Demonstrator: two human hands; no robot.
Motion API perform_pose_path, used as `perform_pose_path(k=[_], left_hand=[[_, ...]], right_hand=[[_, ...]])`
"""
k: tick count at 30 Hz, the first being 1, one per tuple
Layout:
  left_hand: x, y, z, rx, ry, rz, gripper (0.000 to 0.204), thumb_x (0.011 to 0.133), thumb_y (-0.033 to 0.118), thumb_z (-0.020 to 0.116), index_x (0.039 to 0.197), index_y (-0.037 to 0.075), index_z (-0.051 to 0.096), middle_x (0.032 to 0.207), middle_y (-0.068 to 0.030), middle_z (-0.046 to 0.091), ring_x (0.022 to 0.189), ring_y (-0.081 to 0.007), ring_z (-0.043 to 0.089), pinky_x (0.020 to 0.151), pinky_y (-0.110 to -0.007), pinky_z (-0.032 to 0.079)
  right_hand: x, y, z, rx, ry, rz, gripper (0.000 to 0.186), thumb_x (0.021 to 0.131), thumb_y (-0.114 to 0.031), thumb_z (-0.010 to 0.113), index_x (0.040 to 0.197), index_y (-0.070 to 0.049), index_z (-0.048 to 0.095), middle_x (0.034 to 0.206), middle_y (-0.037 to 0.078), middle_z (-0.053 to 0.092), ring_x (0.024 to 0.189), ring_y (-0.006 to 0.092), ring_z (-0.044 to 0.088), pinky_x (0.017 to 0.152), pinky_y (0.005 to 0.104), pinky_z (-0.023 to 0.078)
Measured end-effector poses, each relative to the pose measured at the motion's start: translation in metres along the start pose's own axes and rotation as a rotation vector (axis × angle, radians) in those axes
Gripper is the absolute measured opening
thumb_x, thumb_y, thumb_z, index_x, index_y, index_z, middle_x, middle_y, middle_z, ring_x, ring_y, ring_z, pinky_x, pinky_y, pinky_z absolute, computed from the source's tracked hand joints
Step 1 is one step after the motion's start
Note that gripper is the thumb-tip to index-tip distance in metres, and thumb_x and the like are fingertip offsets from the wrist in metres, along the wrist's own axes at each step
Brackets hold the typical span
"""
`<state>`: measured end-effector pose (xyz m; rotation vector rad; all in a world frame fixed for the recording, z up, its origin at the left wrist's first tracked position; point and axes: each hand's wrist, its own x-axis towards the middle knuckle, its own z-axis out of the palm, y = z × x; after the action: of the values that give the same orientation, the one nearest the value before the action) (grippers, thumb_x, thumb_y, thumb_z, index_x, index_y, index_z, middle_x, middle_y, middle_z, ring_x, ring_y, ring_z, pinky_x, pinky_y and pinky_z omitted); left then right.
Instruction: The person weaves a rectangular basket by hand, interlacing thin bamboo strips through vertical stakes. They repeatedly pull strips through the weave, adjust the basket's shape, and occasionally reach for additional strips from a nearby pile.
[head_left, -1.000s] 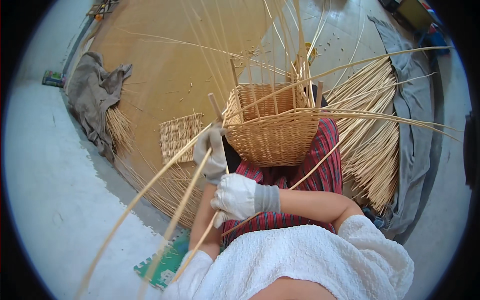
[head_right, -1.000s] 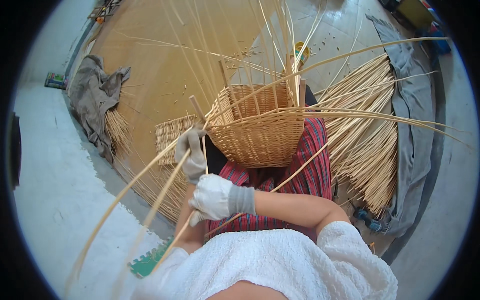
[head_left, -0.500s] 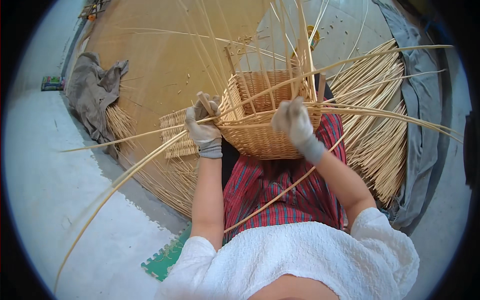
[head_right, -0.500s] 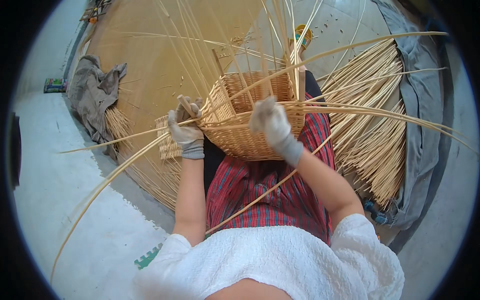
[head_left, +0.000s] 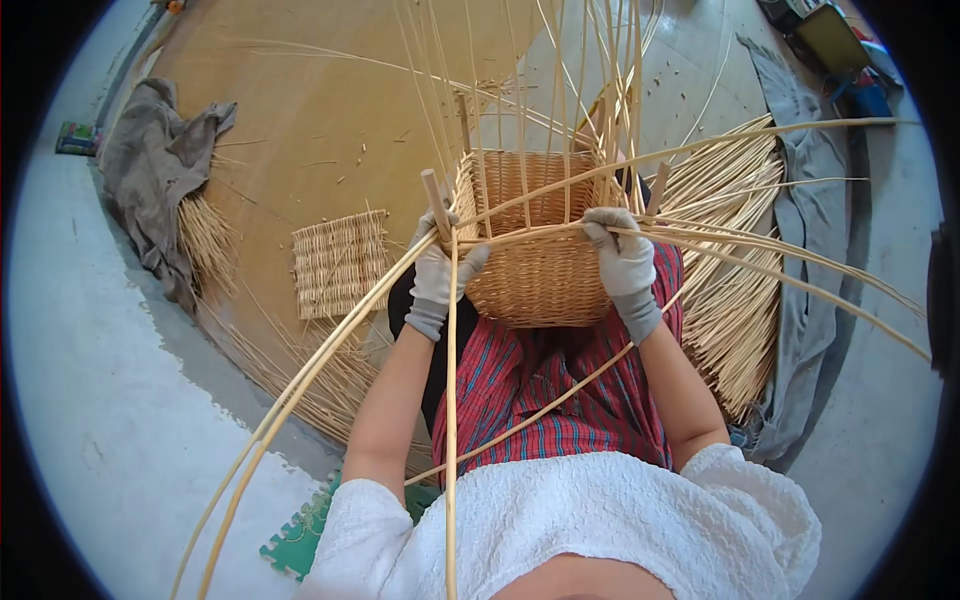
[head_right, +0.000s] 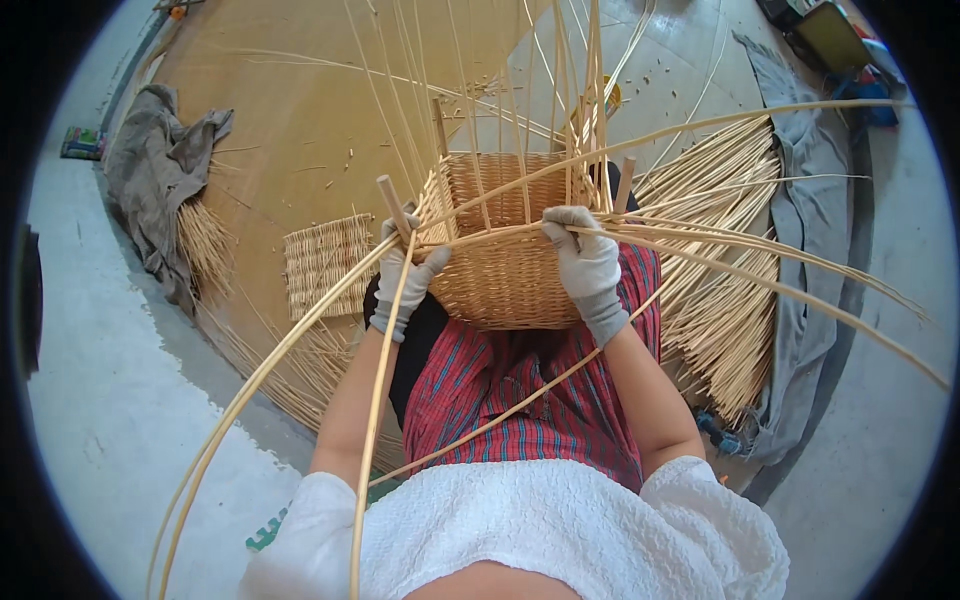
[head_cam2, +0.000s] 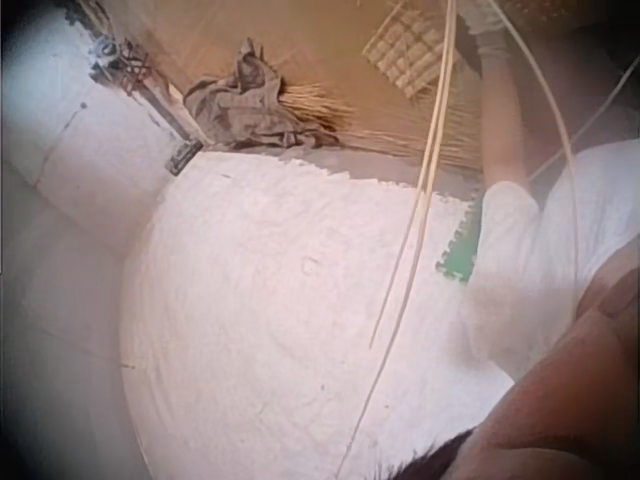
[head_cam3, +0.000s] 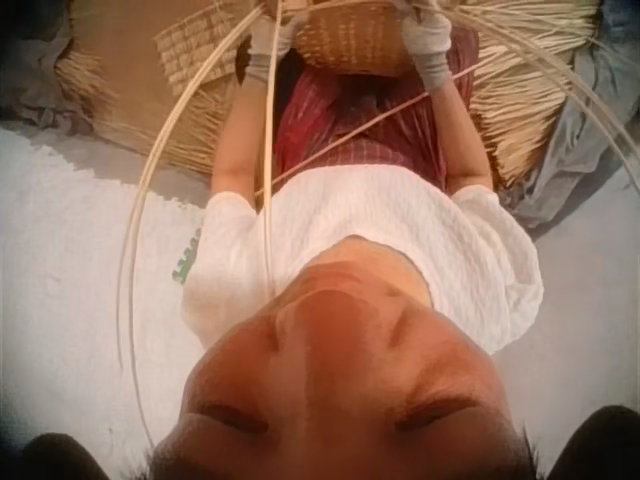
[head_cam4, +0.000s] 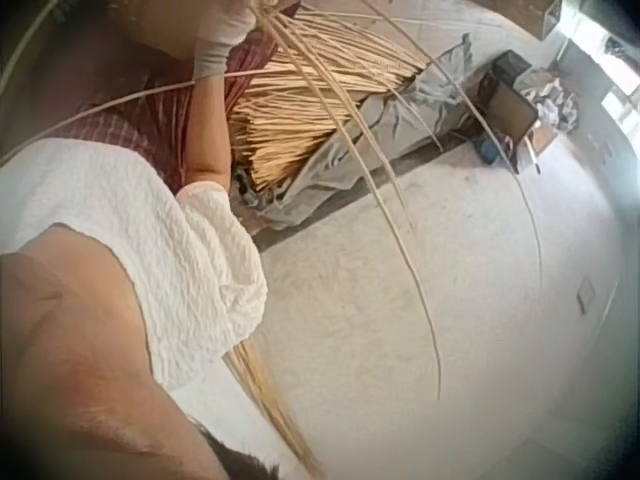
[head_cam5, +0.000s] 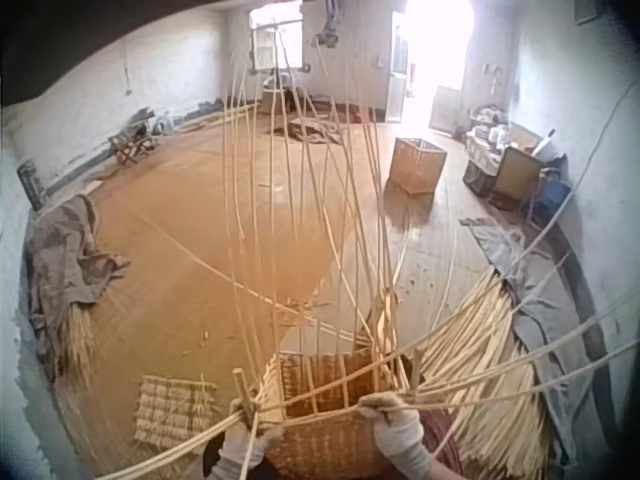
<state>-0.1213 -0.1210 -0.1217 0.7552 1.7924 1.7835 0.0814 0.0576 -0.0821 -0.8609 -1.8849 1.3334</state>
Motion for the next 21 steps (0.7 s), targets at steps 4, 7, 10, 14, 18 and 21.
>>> perform_pose_path(k=[4,7,10,14,18,21], left_hand=[[-0.002,-0.006,0.001,-0.09,-0.001,-0.063,0.068,0.075,0.017,0.092,0.125,0.012,0.046,0.135,-0.0063,0.048,0.121,-0.0169,0.053,0.103,-0.032,0.049],[0.0,-0.023,-0.002,-0.039,0.006,-0.06,0.066,0.075,0.012,0.092,0.124,0.013,0.047,0.128,-0.0036,0.051,0.113,-0.0146,0.056,0.097,-0.03,0.052],[0.004,-0.031,-0.013,-0.008,-0.024,-0.076,0.056,0.079,0.002,0.086,0.12,0.013,0.05,0.112,-0.0009,0.058,0.099,-0.0118,0.061,0.085,-0.025,0.056],[0.006,-0.009,0.005,-0.114,0.066,-0.149,0.048,0.079,0.005,0.087,0.114,0.011,0.054,0.099,-0.0005,0.059,0.085,-0.0112,0.06,0.077,-0.025,0.056],[0.004,-0.009,0.004,-0.116,0.212,-0.101,0.041,0.081,0.005,0.086,0.109,0.009,0.056,0.096,-0.0002,0.058,0.085,-0.0103,0.058,0.076,-0.026,0.054],[0.01,0.0,0.03,-0.17,0.207,-0.158,0.038,0.081,0.003,0.084,0.106,0.008,0.057,0.097,0.0004,0.057,0.088,-0.0098,0.057,0.077,-0.025,0.053]], right_hand=[[-0.038,-0.026,0.01,0.014,0.068,-0.029,0.014,0.088,-0.002,0.076,0.101,-0.001,0.069,0.101,0.011,0.073,0.095,0.0167,0.07,0.082,0.0297,0.058],[-0.072,-0.049,0.018,-0.088,-0.011,-0.288,0.014,0.089,0.005,0.068,0.102,0.0,0.067,0.1,0.012,0.074,0.093,0.0183,0.072,0.079,0.0319,0.059],[-0.024,-0.048,0.009,0.067,0.033,0.296,0.036,0.098,-0.01,0.063,0.131,0.003,0.056,0.101,0.012,0.073,0.096,0.0198,0.071,0.081,0.0318,0.057],[0.051,-0.073,0.033,-0.02,-0.095,-0.153,0.048,0.101,-0.022,0.06,0.146,-0.007,0.05,0.11,0.018,0.072,0.105,0.0233,0.07,0.089,0.0364,0.055],[0.108,-0.144,0.085,-0.513,-0.429,-0.303,0.062,0.096,-0.007,0.061,0.154,-0.011,0.041,0.13,0.02,0.063,0.117,0.036,0.065,0.101,0.0376,0.052],[0.18,-0.063,0.129,-0.586,-0.336,-0.336,0.066,0.095,-0.017,0.06,0.156,-0.021,0.037,0.131,0.027,0.059,0.115,0.0387,0.064,0.096,0.0454,0.053]])
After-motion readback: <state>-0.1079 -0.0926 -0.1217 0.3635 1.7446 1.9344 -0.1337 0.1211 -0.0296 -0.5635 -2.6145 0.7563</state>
